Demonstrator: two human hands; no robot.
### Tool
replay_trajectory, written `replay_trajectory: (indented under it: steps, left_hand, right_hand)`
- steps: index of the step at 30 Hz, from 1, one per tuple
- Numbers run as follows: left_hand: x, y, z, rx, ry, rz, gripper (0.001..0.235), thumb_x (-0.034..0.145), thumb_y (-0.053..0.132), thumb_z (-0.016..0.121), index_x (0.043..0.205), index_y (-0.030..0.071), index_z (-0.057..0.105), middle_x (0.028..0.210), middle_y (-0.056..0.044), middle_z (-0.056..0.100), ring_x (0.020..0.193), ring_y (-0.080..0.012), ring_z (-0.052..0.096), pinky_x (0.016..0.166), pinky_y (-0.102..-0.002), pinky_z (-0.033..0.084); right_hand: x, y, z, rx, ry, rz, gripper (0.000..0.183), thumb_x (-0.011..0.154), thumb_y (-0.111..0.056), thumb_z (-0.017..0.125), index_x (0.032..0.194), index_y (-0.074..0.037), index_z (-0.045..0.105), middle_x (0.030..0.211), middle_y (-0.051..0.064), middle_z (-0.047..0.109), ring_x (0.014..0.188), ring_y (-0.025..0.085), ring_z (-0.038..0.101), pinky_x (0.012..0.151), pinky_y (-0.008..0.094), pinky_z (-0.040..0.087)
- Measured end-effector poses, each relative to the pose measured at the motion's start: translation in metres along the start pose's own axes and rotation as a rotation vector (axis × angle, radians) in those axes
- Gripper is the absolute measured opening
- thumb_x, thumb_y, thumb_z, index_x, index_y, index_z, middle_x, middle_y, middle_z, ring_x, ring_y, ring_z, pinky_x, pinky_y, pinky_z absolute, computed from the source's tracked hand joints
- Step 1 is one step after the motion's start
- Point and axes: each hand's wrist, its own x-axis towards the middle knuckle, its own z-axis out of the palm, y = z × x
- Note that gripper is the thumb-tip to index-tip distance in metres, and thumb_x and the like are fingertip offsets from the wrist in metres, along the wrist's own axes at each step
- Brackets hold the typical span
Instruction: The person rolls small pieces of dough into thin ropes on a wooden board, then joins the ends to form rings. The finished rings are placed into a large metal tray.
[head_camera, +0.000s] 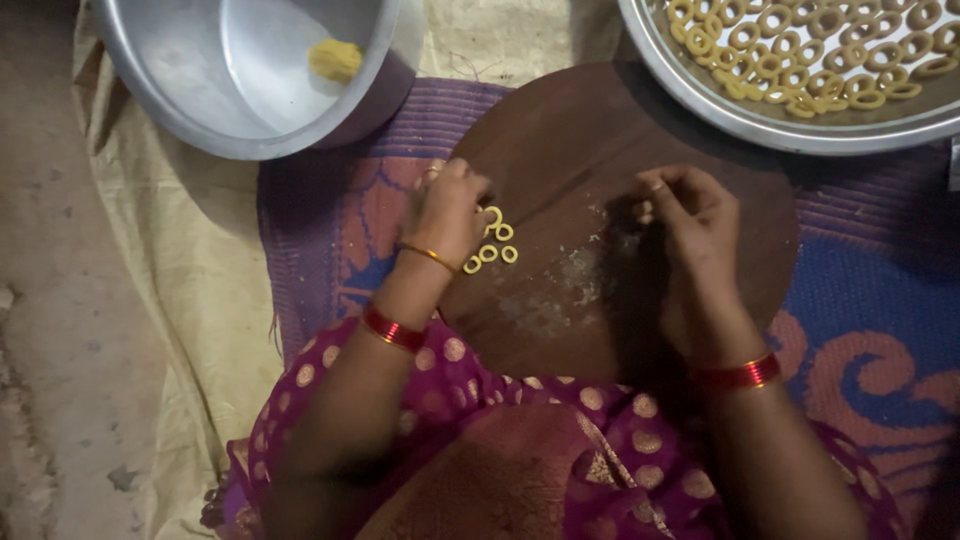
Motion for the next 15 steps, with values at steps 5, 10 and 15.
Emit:
replay_trajectory:
  steps: [5, 10, 15]
  left_hand:
    - [0.001, 0.000, -0.003, -0.208, -0.062, -0.038, 0.017, 0.079, 0.017, 0.084, 0.093, 0.013, 0.075, 0.100, -0.007, 0.070, 0.101, -0.0288, 0.066, 0.093, -0.042, 0.053]
    - [0.000, 0.011, -0.003, -0.035, -0.048, -0.022, 0.022, 0.077, 0.012, 0.081, 0.098, 0.015, 0.078, 0.099, -0.007, 0.076, 0.102, -0.0306, 0.066, 0.095, -0.046, 0.048]
    - [0.002, 0.015, -0.002, -0.099, -0.091, -0.045, 0.018, 0.080, 0.011, 0.077, 0.098, 0.015, 0.078, 0.095, -0.006, 0.076, 0.100, -0.0271, 0.067, 0.092, -0.044, 0.051]
  right_hand:
    - [0.003, 0.000, -0.001, -0.089, 0.056, 0.042, 0.008, 0.102, -0.010, 0.066, 0.105, -0.003, 0.070, 0.092, 0.002, 0.071, 0.078, 0.007, 0.063, 0.070, 0.020, 0.049]
    - [0.007, 0.000, 0.000, -0.101, 0.048, 0.031, 0.009, 0.103, -0.009, 0.066, 0.106, -0.002, 0.070, 0.092, 0.002, 0.070, 0.078, 0.008, 0.062, 0.070, 0.020, 0.049]
    - [-0.001, -0.013, 0.008, -0.076, 0.075, 0.068, 0.008, 0.102, -0.009, 0.065, 0.105, -0.003, 0.069, 0.093, 0.001, 0.070, 0.080, 0.007, 0.063, 0.071, 0.020, 0.050]
